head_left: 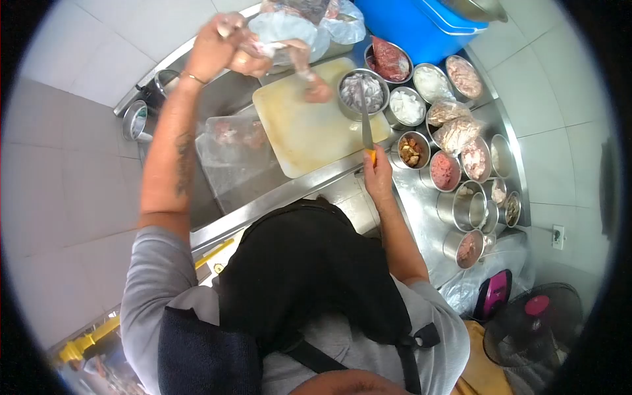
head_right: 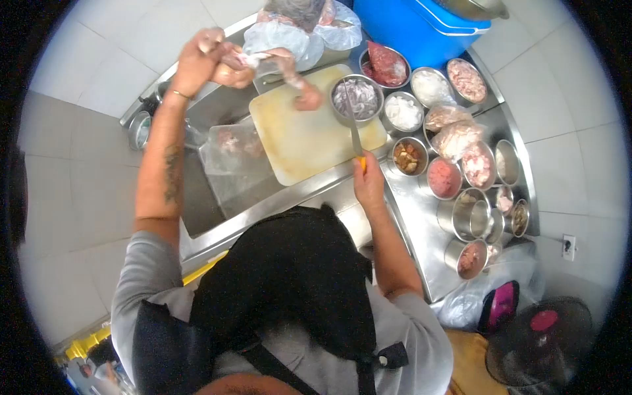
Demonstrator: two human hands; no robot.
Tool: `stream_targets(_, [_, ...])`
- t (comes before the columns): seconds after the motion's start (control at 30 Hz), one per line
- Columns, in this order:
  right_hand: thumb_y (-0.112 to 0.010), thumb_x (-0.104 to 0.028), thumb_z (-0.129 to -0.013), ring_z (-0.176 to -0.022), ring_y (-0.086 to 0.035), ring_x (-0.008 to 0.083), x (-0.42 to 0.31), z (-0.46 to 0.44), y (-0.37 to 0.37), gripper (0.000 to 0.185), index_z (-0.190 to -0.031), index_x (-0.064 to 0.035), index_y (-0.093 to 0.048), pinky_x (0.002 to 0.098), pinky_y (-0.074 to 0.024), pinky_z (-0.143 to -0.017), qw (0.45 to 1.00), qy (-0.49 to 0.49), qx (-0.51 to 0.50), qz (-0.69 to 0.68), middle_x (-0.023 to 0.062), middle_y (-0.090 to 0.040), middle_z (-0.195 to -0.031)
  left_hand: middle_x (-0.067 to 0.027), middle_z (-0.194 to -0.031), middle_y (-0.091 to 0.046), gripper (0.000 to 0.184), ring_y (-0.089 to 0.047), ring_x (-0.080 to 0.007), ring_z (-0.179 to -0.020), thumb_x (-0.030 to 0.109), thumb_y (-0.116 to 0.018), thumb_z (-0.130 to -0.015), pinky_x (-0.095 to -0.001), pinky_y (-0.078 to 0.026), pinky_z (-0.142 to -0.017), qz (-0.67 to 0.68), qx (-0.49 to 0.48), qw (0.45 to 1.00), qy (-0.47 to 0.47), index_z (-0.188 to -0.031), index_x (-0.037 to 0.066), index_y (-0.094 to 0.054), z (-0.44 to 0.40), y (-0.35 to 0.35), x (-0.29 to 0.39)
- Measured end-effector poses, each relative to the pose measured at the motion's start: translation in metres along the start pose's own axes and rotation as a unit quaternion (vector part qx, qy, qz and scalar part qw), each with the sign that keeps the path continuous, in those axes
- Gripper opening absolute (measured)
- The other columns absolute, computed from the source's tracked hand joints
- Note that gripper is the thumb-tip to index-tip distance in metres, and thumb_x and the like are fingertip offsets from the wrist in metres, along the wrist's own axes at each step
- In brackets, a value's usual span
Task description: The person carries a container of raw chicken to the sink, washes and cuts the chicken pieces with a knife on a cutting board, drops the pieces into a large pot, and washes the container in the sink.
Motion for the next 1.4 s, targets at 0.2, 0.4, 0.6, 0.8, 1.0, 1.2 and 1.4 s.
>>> stream_targets(0.2, [-0.062, -0.018, -0.107, -0.104, -0.071, 0.0476, -0.048, -0.006, -0.029, 0.035, -0.139, -0.0033, -0.058, 0.0496, -0.0563, -0.089, 0.998, 0.003, -0.042, 0.043, 0.0272, -0.072, -0.114, -0.0091, -0.108, -0.078, 0.026, -0.073, -0.0192, -0.098, 0.019, -0.072, -0.098, -0.0352, -0.058, -0.088, 0.161, 0.033, 0.974, 0.156, -0.117, 0.002, -0.073, 0.114, -0.204, -0.186])
stream_targets(0.4, [-0.058, -0.019, -0.106, -0.09, -0.072, 0.0509, -0.102, -0.028, -0.105, 0.058, -0.162, -0.0172, -0.04, 0.0574, -0.0584, -0.083, 0.949, 0.099, -0.2, 0.224, 0.028, -0.073, -0.105, -0.0152, -0.116, -0.078, 0.04, -0.074, -0.028, -0.107, 0.031, -0.076, -0.094, -0.0398, -0.057, -0.095, 0.191, 0.06, 0.915, 0.35, -0.124, 0.006, -0.072, 0.189, -0.2, -0.197])
stream_targets(0.6, [-0.058, -0.019, -0.104, -0.081, -0.075, 0.044, -0.095, -0.046, -0.161, 0.076, -0.172, -0.0316, -0.026, 0.0554, -0.0609, -0.079, 0.873, 0.122, -0.286, 0.377, 0.0241, -0.074, -0.094, -0.0241, -0.12, -0.076, 0.049, -0.073, -0.0387, -0.113, 0.032, -0.081, -0.088, -0.0446, -0.056, -0.1, 0.157, 0.04, 0.932, 0.325, -0.125, 0.002, -0.071, 0.212, -0.217, -0.232])
stream_targets(0.8, [-0.057, -0.01, -0.099, -0.082, -0.076, 0.0405, -0.089, -0.053, -0.145, 0.085, -0.173, -0.0338, -0.023, 0.0532, -0.0625, -0.078, 0.803, 0.133, -0.344, 0.468, 0.0227, -0.075, -0.094, -0.0297, -0.127, -0.07, 0.056, -0.067, -0.0429, -0.122, 0.028, -0.083, -0.086, -0.0472, -0.053, -0.107, 0.087, 0.063, 0.952, 0.288, -0.129, -0.003, -0.067, 0.215, -0.211, -0.222])
stream_targets(1.0, [-0.056, -0.007, -0.097, -0.086, -0.077, 0.0419, -0.073, -0.072, -0.157, 0.09, -0.174, -0.0334, -0.016, 0.0544, -0.0621, -0.078, 0.771, 0.149, -0.39, 0.482, 0.0264, -0.076, -0.098, -0.0286, -0.135, -0.068, 0.062, -0.063, -0.0435, -0.13, 0.026, -0.081, -0.087, -0.0474, -0.051, -0.111, 0.063, 0.068, 0.946, 0.309, -0.139, -0.005, -0.064, 0.222, -0.216, -0.216])
stream_targets(1.2, [-0.052, -0.011, -0.102, -0.088, -0.075, 0.0461, -0.06, -0.107, -0.222, 0.085, -0.174, -0.0315, -0.013, 0.0585, -0.0594, -0.08, 0.806, 0.166, -0.385, 0.417, 0.0277, -0.075, -0.099, -0.0288, -0.133, -0.069, 0.06, -0.066, -0.0447, -0.126, 0.024, -0.08, -0.088, -0.0479, -0.051, -0.11, 0.041, 0.062, 0.945, 0.319, -0.138, -0.005, -0.064, 0.214, -0.208, -0.213])
stream_targets(1.4, [-0.05, -0.016, -0.106, -0.091, -0.074, 0.0505, -0.044, -0.097, -0.185, 0.079, -0.173, -0.0336, -0.013, 0.0616, -0.0572, -0.084, 0.818, 0.196, -0.396, 0.367, 0.0298, -0.075, -0.1, -0.0281, -0.129, -0.071, 0.055, -0.067, -0.0453, -0.122, 0.025, -0.08, -0.089, -0.0481, -0.053, -0.107, 0.009, 0.146, 0.948, 0.284, -0.134, -0.004, -0.066, 0.225, -0.219, -0.208])
Point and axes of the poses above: each hand's wrist, its own z-axis away from the middle knuckle, its own y-axis out of the back of the hand, x = y × z, the point moved 5 cm from there along -z, towards the middle knuckle
